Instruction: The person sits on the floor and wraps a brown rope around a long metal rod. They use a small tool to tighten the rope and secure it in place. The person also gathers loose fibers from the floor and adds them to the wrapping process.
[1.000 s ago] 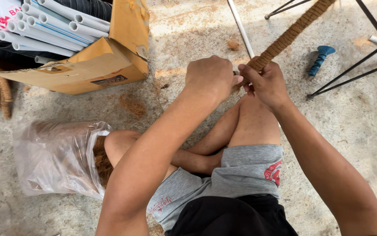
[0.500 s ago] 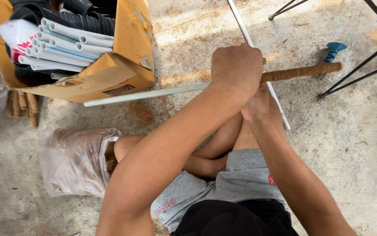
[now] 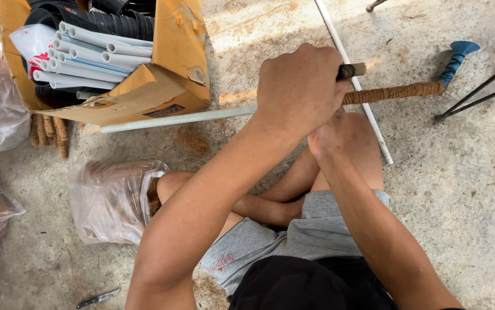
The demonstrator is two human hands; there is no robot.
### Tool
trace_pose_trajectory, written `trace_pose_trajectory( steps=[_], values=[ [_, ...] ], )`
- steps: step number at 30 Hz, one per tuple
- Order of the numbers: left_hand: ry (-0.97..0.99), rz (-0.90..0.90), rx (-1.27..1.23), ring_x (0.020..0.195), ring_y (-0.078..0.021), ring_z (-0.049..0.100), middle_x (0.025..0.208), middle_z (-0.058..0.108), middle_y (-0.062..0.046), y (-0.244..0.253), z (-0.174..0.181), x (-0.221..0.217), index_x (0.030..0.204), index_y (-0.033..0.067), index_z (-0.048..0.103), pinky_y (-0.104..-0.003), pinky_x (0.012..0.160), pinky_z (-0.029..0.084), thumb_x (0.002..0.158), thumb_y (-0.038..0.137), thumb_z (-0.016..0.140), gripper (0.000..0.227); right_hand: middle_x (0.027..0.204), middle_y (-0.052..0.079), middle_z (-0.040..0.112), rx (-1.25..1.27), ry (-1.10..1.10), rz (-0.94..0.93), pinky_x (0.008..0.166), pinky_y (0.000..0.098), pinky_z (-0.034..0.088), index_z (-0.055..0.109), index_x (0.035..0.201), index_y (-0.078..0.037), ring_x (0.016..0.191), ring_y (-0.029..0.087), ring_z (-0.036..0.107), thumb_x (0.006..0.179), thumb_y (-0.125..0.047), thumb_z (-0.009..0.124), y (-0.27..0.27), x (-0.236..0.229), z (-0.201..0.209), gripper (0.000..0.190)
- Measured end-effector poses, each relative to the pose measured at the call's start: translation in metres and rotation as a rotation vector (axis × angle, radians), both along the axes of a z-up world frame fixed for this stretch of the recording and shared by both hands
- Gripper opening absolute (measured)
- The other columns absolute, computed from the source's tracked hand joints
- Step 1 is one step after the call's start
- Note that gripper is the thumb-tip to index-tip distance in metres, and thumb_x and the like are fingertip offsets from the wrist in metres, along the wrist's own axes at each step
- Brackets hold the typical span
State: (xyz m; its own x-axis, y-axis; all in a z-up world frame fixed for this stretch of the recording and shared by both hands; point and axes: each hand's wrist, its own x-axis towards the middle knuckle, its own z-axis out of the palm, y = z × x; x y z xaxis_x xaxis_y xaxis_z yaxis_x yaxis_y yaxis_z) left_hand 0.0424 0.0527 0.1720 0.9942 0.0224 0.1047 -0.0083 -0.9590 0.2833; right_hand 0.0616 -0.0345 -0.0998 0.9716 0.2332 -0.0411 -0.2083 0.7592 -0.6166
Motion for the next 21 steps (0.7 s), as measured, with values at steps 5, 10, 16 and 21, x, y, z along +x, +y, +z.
trace_pose_trajectory(
  steps=[5,10,16,21],
  values=[
    [-0.046,0.027,-0.016,0.042,-0.0186,0.065,0.054,0.065,-0.003,0.003,0.007,0.002,0.075,0.0137,0.074,-0.037,0.040,0.049,0.099,0.040,0.064,0.037,0.082,0.002,0.063,0.000,-0.065,-0.003,0.052,0.0224,0.042,0.061,0.098,-0.008,0.063,0.007,0.058,0.109,-0.015,0.069,0.002,-0.004,0.003,0.015],
    [-0.431,0.019,0.047,0.048,-0.0230,0.066,0.065,0.067,-0.005,0.039,0.019,-0.004,0.079,0.0159,0.077,-0.039,0.043,0.048,0.088,0.033,0.075,0.020,0.072,0.002,0.061,-0.269,-0.058,-0.012,0.043,0.0219,0.037,0.060,0.090,-0.008,0.052,0.008,0.055,0.106,-0.016,0.069,-0.005,-0.009,0.030,0.020],
    [-0.671,0.056,0.120,0.061,-0.0290,0.069,0.072,0.070,-0.006,0.095,0.026,-0.028,0.090,0.0159,0.077,-0.041,0.053,0.053,0.089,0.024,0.079,0.009,0.074,0.004,0.062,-0.382,-0.205,0.037,0.043,0.0226,0.039,0.059,0.092,-0.005,0.054,0.009,0.056,0.101,-0.016,0.072,-0.020,-0.013,0.063,0.019],
    [-0.608,0.151,0.026,0.059,-0.0336,0.061,0.065,0.063,-0.010,0.123,0.028,-0.047,0.078,0.0077,0.069,-0.043,0.052,0.047,0.095,0.026,0.076,0.025,0.086,0.002,0.061,-0.519,-0.280,0.109,0.060,0.0237,0.052,0.060,0.097,-0.002,0.072,0.008,0.059,0.104,-0.013,0.072,-0.043,-0.012,0.077,0.017]
  ],
)
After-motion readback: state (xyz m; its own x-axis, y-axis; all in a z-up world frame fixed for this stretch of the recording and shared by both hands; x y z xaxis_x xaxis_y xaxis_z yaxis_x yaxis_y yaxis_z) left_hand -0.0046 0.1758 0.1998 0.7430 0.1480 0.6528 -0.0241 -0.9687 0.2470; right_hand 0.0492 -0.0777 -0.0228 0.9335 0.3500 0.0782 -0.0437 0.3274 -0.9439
